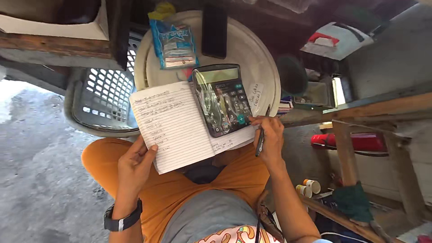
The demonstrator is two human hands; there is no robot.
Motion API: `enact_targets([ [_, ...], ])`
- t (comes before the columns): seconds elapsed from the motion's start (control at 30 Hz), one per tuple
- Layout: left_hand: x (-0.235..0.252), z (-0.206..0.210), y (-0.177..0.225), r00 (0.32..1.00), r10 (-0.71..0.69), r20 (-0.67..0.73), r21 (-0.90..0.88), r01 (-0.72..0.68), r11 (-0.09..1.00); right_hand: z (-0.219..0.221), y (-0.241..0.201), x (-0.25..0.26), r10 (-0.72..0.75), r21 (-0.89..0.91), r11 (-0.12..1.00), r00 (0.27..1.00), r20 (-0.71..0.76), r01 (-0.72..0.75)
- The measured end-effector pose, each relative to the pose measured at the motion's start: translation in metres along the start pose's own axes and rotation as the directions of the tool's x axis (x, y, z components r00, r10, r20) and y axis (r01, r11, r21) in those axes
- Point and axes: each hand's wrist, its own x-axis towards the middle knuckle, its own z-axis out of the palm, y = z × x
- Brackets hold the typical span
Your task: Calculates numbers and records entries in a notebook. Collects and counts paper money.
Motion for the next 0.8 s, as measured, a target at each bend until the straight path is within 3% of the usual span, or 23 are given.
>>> enact_targets([
  [0.2,-0.001,0.000,0.000,1.000,-0.022,-0.016,-0.013,0.022,1.000,0.023,-0.061,0.001,-0.098,0.207,0.971,0.989,-0.113,0.120],
  [0.33,0.005,0.006,0.008,0.981,-0.190,-0.038,-0.101,0.185,0.978,0.063,-0.097,0.006,-0.169,0.239,0.952,0.979,-0.113,0.192],
  [0.43,0.007,0.010,0.021,0.959,-0.278,-0.055,-0.137,0.269,0.953,0.066,-0.092,0.013,-0.197,0.236,0.951,0.980,-0.023,0.197],
  [0.5,0.002,0.008,0.026,0.974,-0.225,0.011,-0.126,0.224,0.966,0.061,-0.079,0.017,-0.207,0.195,0.960,0.978,0.011,0.201],
  [0.63,-0.015,0.007,0.037,0.978,-0.155,0.137,-0.315,0.192,0.930,0.041,-0.068,0.026,-0.260,0.222,0.944,0.964,0.048,0.244],
  [0.73,-0.031,0.011,0.043,0.970,-0.148,0.194,-0.371,0.212,0.904,0.023,-0.090,0.021,-0.276,0.580,0.785,0.961,0.014,0.217],
  [0.8,-0.039,0.016,0.043,0.960,-0.164,0.227,-0.352,0.238,0.905,0.024,-0.108,0.016,-0.218,0.846,0.533,0.967,0.134,0.003],
])
